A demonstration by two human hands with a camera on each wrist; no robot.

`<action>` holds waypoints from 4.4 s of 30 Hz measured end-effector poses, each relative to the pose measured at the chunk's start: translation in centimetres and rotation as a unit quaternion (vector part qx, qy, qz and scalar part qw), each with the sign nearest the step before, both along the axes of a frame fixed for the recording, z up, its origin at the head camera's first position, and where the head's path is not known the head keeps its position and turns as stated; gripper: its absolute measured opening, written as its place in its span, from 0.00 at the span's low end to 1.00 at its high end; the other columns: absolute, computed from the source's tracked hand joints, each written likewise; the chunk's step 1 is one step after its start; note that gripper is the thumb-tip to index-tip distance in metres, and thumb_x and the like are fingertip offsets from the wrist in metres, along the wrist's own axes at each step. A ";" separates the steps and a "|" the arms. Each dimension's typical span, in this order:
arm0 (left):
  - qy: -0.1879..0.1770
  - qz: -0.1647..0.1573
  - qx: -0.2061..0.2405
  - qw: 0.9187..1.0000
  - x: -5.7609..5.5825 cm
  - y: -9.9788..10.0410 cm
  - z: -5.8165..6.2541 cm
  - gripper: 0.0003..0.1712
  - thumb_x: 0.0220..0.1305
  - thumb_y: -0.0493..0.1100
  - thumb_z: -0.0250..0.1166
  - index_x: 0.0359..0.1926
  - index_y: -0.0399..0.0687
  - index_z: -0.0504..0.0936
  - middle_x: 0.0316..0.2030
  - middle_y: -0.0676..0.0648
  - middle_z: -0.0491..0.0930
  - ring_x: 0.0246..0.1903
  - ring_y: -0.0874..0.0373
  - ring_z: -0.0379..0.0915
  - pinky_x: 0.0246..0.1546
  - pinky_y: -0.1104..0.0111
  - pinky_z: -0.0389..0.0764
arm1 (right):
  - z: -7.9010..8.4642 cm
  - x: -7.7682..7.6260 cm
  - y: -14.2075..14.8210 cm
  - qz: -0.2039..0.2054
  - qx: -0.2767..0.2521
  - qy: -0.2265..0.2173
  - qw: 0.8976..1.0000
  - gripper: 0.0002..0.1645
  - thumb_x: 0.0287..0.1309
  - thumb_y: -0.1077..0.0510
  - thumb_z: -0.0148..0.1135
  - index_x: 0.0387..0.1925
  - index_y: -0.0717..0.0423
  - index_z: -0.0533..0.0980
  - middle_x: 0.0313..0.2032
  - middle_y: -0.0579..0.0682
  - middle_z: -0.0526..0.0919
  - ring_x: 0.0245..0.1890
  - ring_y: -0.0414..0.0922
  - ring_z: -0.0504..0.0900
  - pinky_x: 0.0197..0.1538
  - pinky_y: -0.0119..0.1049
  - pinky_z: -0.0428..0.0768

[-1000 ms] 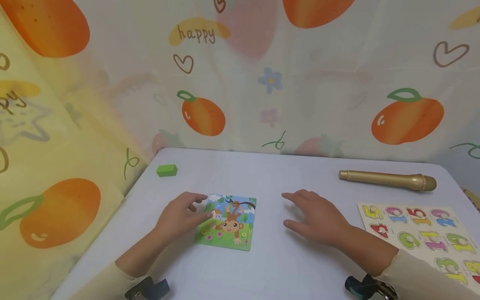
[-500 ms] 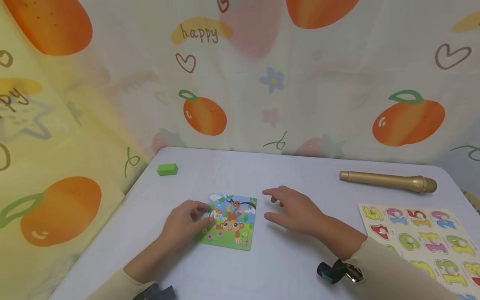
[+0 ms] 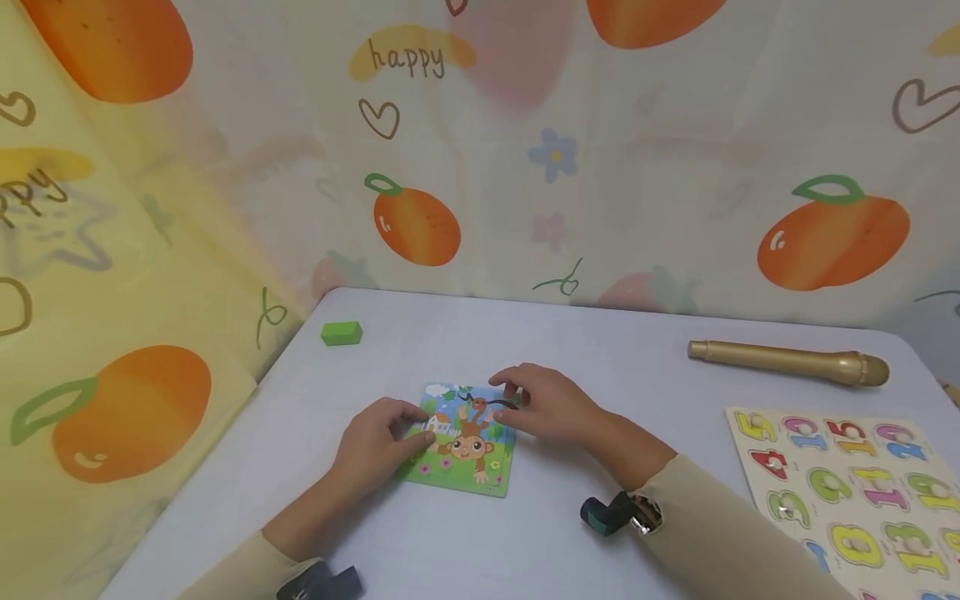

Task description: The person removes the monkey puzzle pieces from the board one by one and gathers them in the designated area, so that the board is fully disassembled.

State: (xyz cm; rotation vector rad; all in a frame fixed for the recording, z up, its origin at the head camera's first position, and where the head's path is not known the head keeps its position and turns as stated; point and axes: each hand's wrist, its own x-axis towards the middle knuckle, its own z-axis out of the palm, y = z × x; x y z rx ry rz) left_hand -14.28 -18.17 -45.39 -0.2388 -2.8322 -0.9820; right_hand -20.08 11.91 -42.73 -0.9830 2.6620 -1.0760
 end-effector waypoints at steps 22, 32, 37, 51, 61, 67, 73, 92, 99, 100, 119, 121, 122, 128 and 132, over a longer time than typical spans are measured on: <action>0.008 -0.011 -0.017 1.000 -0.2 0.1 -0.1 0.14 0.60 0.49 0.81 0.44 0.52 0.91 0.39 0.55 0.82 0.34 0.61 0.69 0.38 0.64 0.72 | -1.2 -1.8 -6.0 -0.034 0.019 -0.054 0.998 0.26 0.67 0.49 0.71 0.64 0.50 0.80 0.51 0.46 0.83 0.42 0.41 0.79 0.50 0.43 0.79; 0.008 -0.006 -0.025 1.000 -0.2 -0.1 -0.1 0.14 0.60 0.50 0.81 0.44 0.53 0.90 0.41 0.54 0.84 0.35 0.60 0.70 0.40 0.61 0.71 | -1.2 -2.1 -8.2 -0.038 0.052 -0.032 0.997 0.26 0.66 0.48 0.73 0.63 0.51 0.83 0.52 0.47 0.83 0.52 0.45 0.81 0.58 0.47 0.79; 0.009 -0.008 -0.025 1.000 -0.3 0.0 -0.1 0.14 0.60 0.50 0.81 0.44 0.53 0.90 0.39 0.54 0.83 0.34 0.60 0.69 0.39 0.62 0.70 | -1.0 -2.2 -8.8 -0.045 0.075 -0.031 0.996 0.25 0.65 0.50 0.73 0.61 0.50 0.84 0.51 0.46 0.83 0.50 0.43 0.81 0.57 0.45 0.80; 0.008 -0.010 -0.030 0.999 -0.4 0.1 -0.4 0.14 0.59 0.51 0.82 0.44 0.55 0.90 0.38 0.56 0.82 0.33 0.61 0.69 0.38 0.63 0.70 | -1.2 -2.1 -8.9 -0.057 0.073 -0.046 0.995 0.24 0.63 0.61 0.68 0.61 0.48 0.85 0.52 0.45 0.83 0.51 0.44 0.81 0.57 0.46 0.79; 0.017 -0.011 -0.033 0.999 -0.5 -0.4 -0.7 0.14 0.59 0.51 0.82 0.43 0.55 0.90 0.39 0.55 0.83 0.33 0.60 0.69 0.38 0.62 0.70 | -0.9 -2.3 -9.2 -0.051 0.057 -0.080 0.994 0.25 0.64 0.65 0.66 0.62 0.48 0.84 0.57 0.48 0.83 0.58 0.48 0.81 0.63 0.50 0.77; 0.019 -0.012 -0.030 0.999 -0.5 -0.3 -0.6 0.13 0.59 0.50 0.82 0.43 0.55 0.90 0.39 0.55 0.83 0.33 0.61 0.69 0.38 0.62 0.70 | -0.6 -2.4 -9.1 -0.060 0.046 -0.111 0.991 0.27 0.62 0.68 0.66 0.62 0.48 0.84 0.58 0.48 0.83 0.57 0.48 0.80 0.62 0.50 0.77; 0.016 -0.011 -0.029 0.999 -0.4 -0.1 -0.5 0.13 0.59 0.50 0.82 0.43 0.55 0.90 0.39 0.55 0.83 0.33 0.61 0.69 0.38 0.62 0.71 | -0.7 -2.4 -9.2 -0.075 0.037 -0.128 0.988 0.26 0.62 0.67 0.67 0.60 0.46 0.85 0.57 0.46 0.83 0.54 0.46 0.79 0.60 0.49 0.78; 0.017 -0.013 -0.034 0.999 -0.5 -0.1 -0.5 0.14 0.59 0.51 0.82 0.43 0.55 0.91 0.38 0.55 0.82 0.32 0.61 0.68 0.37 0.62 0.69 | -0.6 -2.8 -9.0 -0.068 -0.017 -0.164 0.984 0.16 0.67 0.57 0.73 0.54 0.42 0.83 0.47 0.43 0.84 0.46 0.45 0.80 0.48 0.43 0.80; 0.017 -0.013 -0.033 0.999 -0.5 -0.1 -0.4 0.14 0.59 0.51 0.82 0.43 0.55 0.91 0.39 0.55 0.83 0.32 0.61 0.68 0.37 0.62 0.69 | -0.6 -2.7 -9.2 -0.090 -0.030 -0.169 0.981 0.10 0.70 0.56 0.71 0.51 0.43 0.83 0.41 0.44 0.83 0.39 0.45 0.79 0.41 0.39 0.78; 0.017 -0.013 -0.033 0.999 -0.5 -0.1 -0.4 0.14 0.59 0.51 0.82 0.44 0.55 0.90 0.39 0.55 0.83 0.32 0.61 0.68 0.37 0.63 0.69 | -0.7 -2.7 -9.2 -0.096 -0.032 -0.170 0.980 0.11 0.70 0.56 0.71 0.51 0.44 0.83 0.40 0.44 0.83 0.39 0.45 0.79 0.41 0.38 0.78; 0.026 -0.015 -0.039 0.999 -0.7 -0.3 -0.8 0.14 0.59 0.51 0.82 0.43 0.55 0.90 0.37 0.56 0.82 0.31 0.62 0.67 0.36 0.63 0.69 | -0.5 -2.7 -8.2 -0.114 -0.160 -0.249 0.948 0.11 0.71 0.59 0.66 0.50 0.57 0.86 0.38 0.49 0.85 0.36 0.45 0.79 0.38 0.36 0.77; 0.028 -0.015 -0.040 0.999 -0.8 -0.3 -0.9 0.14 0.59 0.51 0.82 0.43 0.56 0.90 0.37 0.57 0.82 0.31 0.62 0.67 0.36 0.63 0.69 | -0.4 -2.8 -7.8 -0.109 -0.166 -0.244 0.949 0.10 0.71 0.59 0.65 0.49 0.57 0.86 0.38 0.49 0.85 0.38 0.46 0.80 0.41 0.37 0.78; 0.028 -0.016 -0.041 0.999 -0.9 -0.3 -1.0 0.14 0.59 0.51 0.82 0.43 0.56 0.90 0.37 0.57 0.82 0.31 0.62 0.67 0.36 0.63 0.69 | -0.3 -2.8 -7.6 -0.106 -0.166 -0.242 0.950 0.10 0.71 0.58 0.65 0.48 0.57 0.86 0.38 0.48 0.86 0.38 0.45 0.81 0.43 0.38 0.79; 0.023 -0.015 -0.045 0.999 -0.9 -0.2 -1.2 0.14 0.59 0.52 0.82 0.43 0.57 0.90 0.37 0.57 0.82 0.32 0.62 0.67 0.36 0.63 0.70 | 0.6 -2.9 -5.8 -0.103 -0.133 -0.218 0.961 0.08 0.71 0.56 0.66 0.45 0.55 0.86 0.38 0.47 0.87 0.41 0.46 0.81 0.49 0.41 0.80; 0.015 -0.006 -0.049 0.999 -0.7 -0.3 -1.1 0.14 0.58 0.52 0.82 0.43 0.58 0.90 0.37 0.58 0.81 0.32 0.62 0.68 0.37 0.63 0.70 | 0.8 -3.0 -4.3 -0.107 -0.110 -0.209 0.966 0.08 0.71 0.55 0.66 0.44 0.54 0.86 0.40 0.47 0.86 0.45 0.46 0.79 0.50 0.42 0.77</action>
